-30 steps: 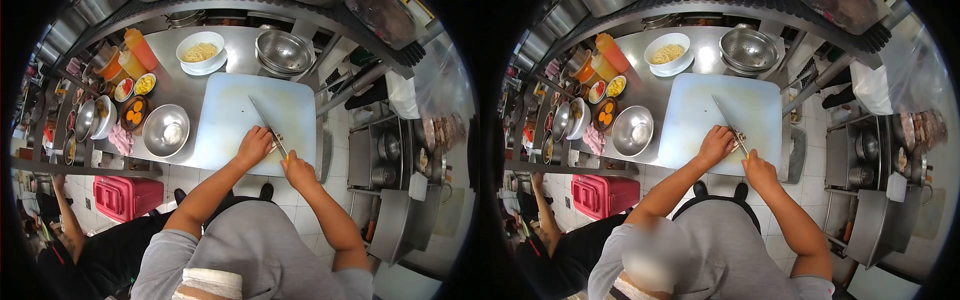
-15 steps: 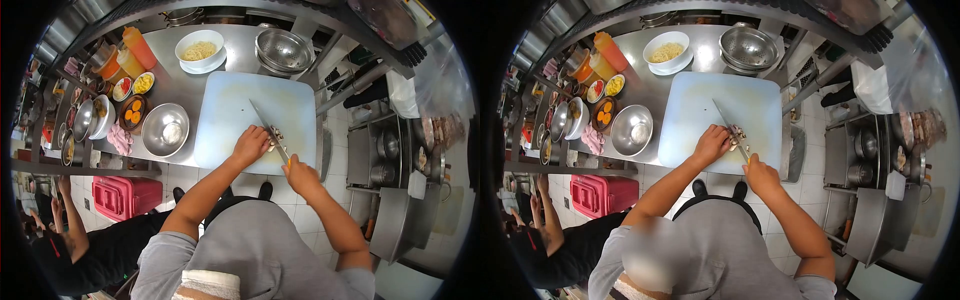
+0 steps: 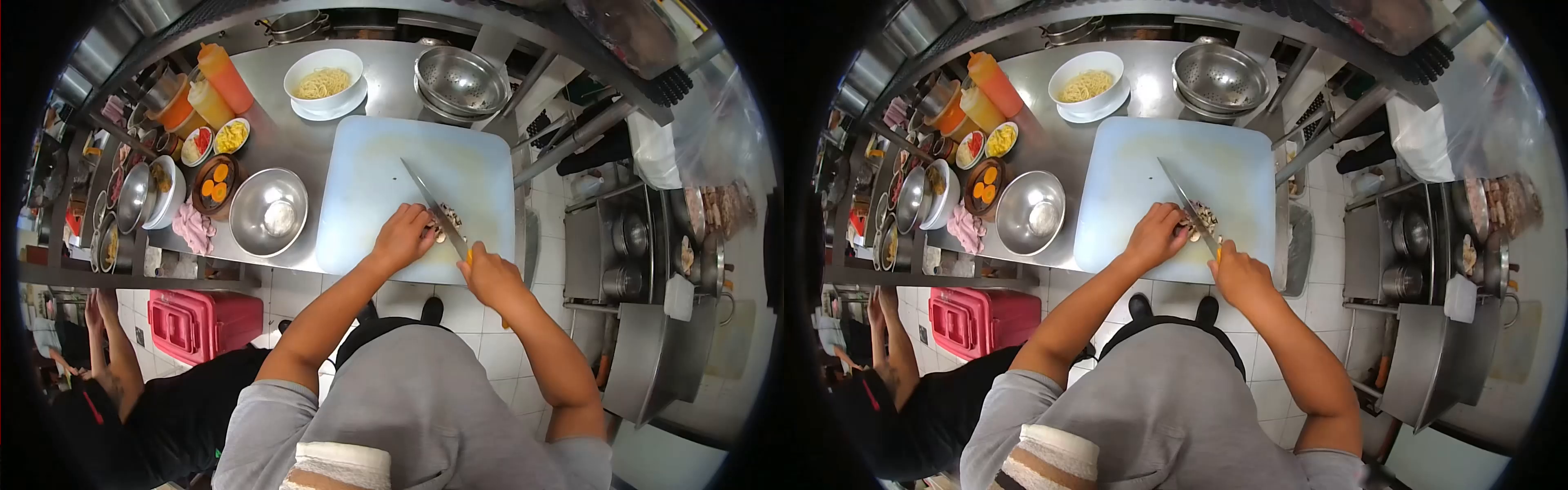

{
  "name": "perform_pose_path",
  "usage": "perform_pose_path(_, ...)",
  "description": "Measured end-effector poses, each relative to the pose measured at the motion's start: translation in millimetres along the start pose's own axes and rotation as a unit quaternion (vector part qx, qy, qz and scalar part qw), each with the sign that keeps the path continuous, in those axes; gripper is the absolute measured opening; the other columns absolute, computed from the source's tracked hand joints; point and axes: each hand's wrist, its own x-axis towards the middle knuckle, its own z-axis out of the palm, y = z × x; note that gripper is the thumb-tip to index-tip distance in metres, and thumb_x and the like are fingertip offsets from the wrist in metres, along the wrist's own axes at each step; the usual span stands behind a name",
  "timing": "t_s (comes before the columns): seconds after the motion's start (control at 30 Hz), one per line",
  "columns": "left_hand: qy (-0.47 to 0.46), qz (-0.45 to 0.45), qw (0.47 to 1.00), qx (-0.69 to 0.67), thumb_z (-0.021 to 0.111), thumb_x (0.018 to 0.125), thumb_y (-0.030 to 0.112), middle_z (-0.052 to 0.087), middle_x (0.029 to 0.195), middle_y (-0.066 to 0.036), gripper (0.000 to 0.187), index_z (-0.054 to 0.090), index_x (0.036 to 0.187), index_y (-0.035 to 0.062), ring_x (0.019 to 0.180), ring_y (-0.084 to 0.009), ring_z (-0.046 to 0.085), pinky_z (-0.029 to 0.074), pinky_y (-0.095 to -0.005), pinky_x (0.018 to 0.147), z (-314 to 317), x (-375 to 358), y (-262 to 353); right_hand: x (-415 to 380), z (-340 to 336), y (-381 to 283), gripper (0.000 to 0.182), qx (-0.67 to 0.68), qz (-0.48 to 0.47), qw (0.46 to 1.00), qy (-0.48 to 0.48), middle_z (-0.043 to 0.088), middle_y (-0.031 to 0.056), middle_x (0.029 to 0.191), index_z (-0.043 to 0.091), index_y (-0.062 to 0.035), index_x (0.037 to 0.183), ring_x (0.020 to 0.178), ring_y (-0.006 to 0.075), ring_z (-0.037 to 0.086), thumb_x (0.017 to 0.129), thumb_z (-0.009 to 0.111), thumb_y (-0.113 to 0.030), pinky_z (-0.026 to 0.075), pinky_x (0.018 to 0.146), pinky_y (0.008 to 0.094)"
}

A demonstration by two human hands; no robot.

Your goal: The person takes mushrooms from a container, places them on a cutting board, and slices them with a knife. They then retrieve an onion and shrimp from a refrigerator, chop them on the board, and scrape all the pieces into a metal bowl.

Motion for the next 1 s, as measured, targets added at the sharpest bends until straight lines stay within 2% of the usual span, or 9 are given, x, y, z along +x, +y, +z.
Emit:
perform_pose_path(0.07, 0.009, -0.014, 1.000, -0.003, 0.066, 0.072, 0.006, 0.058, 0.092, -0.007, 0.017, 0.060, 0.087, 0.0051, 0.087, -0.0265, 0.053, 0.049, -0.0356, 0.076, -2, -3, -2, -13, 5, -6, 0.034, 0.001, 0.049, 0.998, -0.034, 0.066, 0.0252, 0.084, 0.044, -0.0006, 0.102, 0.081, 0.0427, 0.065, 0.093, 0.055, -0.031, 0.052, 0.070, 0.0505)
perform_pose_path(0.17, -0.001, 0.012, 1.000, 0.007, 0.066, 0.072, 0.006, 0.058, 0.092, -0.007, 0.017, 0.060, 0.088, 0.0051, 0.088, -0.0266, 0.054, 0.049, -0.0356, 0.076, 0, -1, -7, 3, 27, -1, 0.035, 0.023, 0.022, 0.999, 0.018, 0.066, 0.0252, 0.084, 0.043, -0.0007, 0.102, 0.080, 0.0432, 0.065, 0.093, 0.055, -0.032, 0.051, 0.070, 0.0511)
perform_pose_path(0.27, -0.005, 0.008, 1.000, -0.009, 0.067, 0.071, 0.004, 0.059, 0.096, -0.009, 0.020, 0.061, 0.090, 0.0042, 0.087, -0.0279, 0.055, 0.049, -0.0358, 0.075, -4, 0, -2, 1, -1, -7, 0.035, 0.009, 0.001, 1.000, -0.003, 0.066, 0.0254, 0.084, 0.044, -0.0002, 0.102, 0.079, 0.0434, 0.065, 0.092, 0.056, -0.031, 0.051, 0.070, 0.0512)
perform_pose_path(0.4, -0.007, -0.012, 0.999, -0.029, 0.067, 0.072, 0.003, 0.060, 0.095, -0.008, 0.020, 0.062, 0.091, 0.0041, 0.088, -0.0276, 0.055, 0.049, -0.0358, 0.076, -7, -8, -1, -3, 23, -6, 0.035, 0.005, 0.041, 0.999, -0.015, 0.066, 0.0258, 0.084, 0.045, 0.0000, 0.103, 0.078, 0.0436, 0.065, 0.092, 0.056, -0.032, 0.051, 0.070, 0.0510)
perform_pose_path(0.47, -0.006, 0.005, 1.000, -0.015, 0.067, 0.072, 0.003, 0.060, 0.095, -0.008, 0.020, 0.062, 0.091, 0.0041, 0.088, -0.0275, 0.056, 0.049, -0.0358, 0.076, -4, -9, -4, 9, 32, -2, 0.035, 0.017, 0.001, 0.999, 0.043, 0.066, 0.0260, 0.083, 0.046, 0.0002, 0.103, 0.078, 0.0436, 0.065, 0.092, 0.055, -0.032, 0.052, 0.071, 0.0512)
perform_pose_path(0.57, -0.016, -0.005, 1.000, -0.024, 0.067, 0.073, 0.003, 0.060, 0.096, -0.008, 0.019, 0.062, 0.091, 0.0045, 0.088, -0.0273, 0.056, 0.049, -0.0356, 0.077, -9, -7, -1, 1, -4, -15, 0.036, 0.008, 0.008, 1.000, -0.007, 0.066, 0.0261, 0.083, 0.045, 0.0003, 0.104, 0.077, 0.0435, 0.065, 0.092, 0.055, -0.032, 0.052, 0.070, 0.0514)
perform_pose_path(0.77, -0.038, 0.003, 0.999, 0.001, 0.067, 0.073, 0.003, 0.060, 0.097, -0.007, 0.021, 0.063, 0.094, 0.0050, 0.090, -0.0265, 0.056, 0.050, -0.0347, 0.078, -8, -16, -5, 6, 30, -10, 0.035, 0.022, 0.010, 0.999, 0.033, 0.066, 0.0253, 0.084, 0.045, 0.0002, 0.103, 0.078, 0.0432, 0.066, 0.092, 0.055, -0.032, 0.052, 0.071, 0.0512)
perform_pose_path(0.87, -0.024, -0.006, 1.000, -0.020, 0.067, 0.073, 0.003, 0.060, 0.097, -0.008, 0.025, 0.063, 0.097, 0.0053, 0.091, -0.0262, 0.057, 0.050, -0.0351, 0.077, -13, -12, 0, 0, -1, -18, 0.035, 0.009, 0.012, 1.000, -0.009, 0.066, 0.0250, 0.083, 0.045, -0.0007, 0.103, 0.078, 0.0431, 0.066, 0.092, 0.055, -0.032, 0.052, 0.071, 0.0517)
perform_pose_path(1.0, -0.024, 0.012, 0.999, -0.024, 0.067, 0.072, 0.005, 0.060, 0.099, -0.008, 0.024, 0.062, 0.095, 0.0037, 0.088, -0.0267, 0.056, 0.050, -0.0354, 0.077, -17, -18, -1, -1, 34, -16, 0.035, 0.016, 0.049, 0.999, 0.000, 0.066, 0.0248, 0.080, 0.044, -0.0008, 0.104, 0.076, 0.0425, 0.066, 0.092, 0.055, -0.032, 0.052, 0.069, 0.0510)
